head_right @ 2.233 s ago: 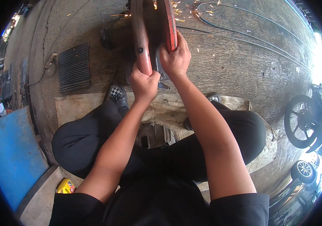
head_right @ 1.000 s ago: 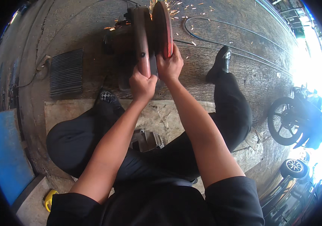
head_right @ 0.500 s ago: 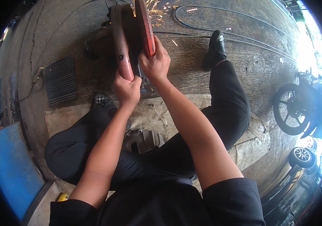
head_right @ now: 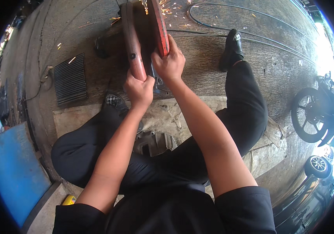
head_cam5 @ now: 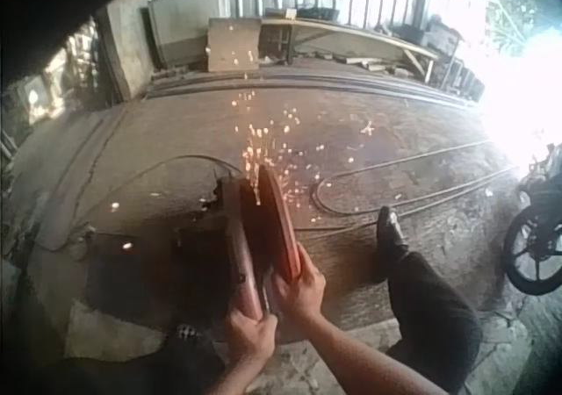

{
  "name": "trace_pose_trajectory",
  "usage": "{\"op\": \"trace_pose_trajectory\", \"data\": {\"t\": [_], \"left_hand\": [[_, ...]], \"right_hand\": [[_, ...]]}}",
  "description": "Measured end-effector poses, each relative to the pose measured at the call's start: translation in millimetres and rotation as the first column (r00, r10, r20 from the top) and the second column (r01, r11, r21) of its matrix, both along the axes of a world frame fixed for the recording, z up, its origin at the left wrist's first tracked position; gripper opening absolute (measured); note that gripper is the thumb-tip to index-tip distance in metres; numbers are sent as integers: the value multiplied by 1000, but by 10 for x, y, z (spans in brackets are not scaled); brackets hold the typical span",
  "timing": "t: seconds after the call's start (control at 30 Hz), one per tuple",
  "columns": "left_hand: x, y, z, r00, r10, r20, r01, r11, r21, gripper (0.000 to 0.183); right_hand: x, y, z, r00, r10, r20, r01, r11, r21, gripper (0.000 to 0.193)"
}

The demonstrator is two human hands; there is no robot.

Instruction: Cutting a metal rod using a circular chop saw.

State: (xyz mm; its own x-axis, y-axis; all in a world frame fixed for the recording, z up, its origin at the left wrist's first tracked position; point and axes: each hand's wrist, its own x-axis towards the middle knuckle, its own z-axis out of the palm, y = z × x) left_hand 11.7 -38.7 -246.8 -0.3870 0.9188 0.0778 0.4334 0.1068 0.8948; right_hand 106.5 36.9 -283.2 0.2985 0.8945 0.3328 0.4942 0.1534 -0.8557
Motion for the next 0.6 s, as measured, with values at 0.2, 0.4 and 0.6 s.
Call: {"op": "trace_pose_trajectory", "data": {"t": [0.2,0.4,0.6], "left_hand": [[-4,-3,10,1000,-14,8,14,1000,-3,46],[15,4,-10,1000,18,-15,-18,999,34,45],[9,2,-2,1000,24,-18,-25,1000,-16,46]], "right_hand": [[5,-3,14,1000,3,20,-3,1000,6,56],[4,-2,4,1000,-3,30,2,1000,26,55],[-2,-16,29,1000,5,17,-4,1000,-14,54]]}}
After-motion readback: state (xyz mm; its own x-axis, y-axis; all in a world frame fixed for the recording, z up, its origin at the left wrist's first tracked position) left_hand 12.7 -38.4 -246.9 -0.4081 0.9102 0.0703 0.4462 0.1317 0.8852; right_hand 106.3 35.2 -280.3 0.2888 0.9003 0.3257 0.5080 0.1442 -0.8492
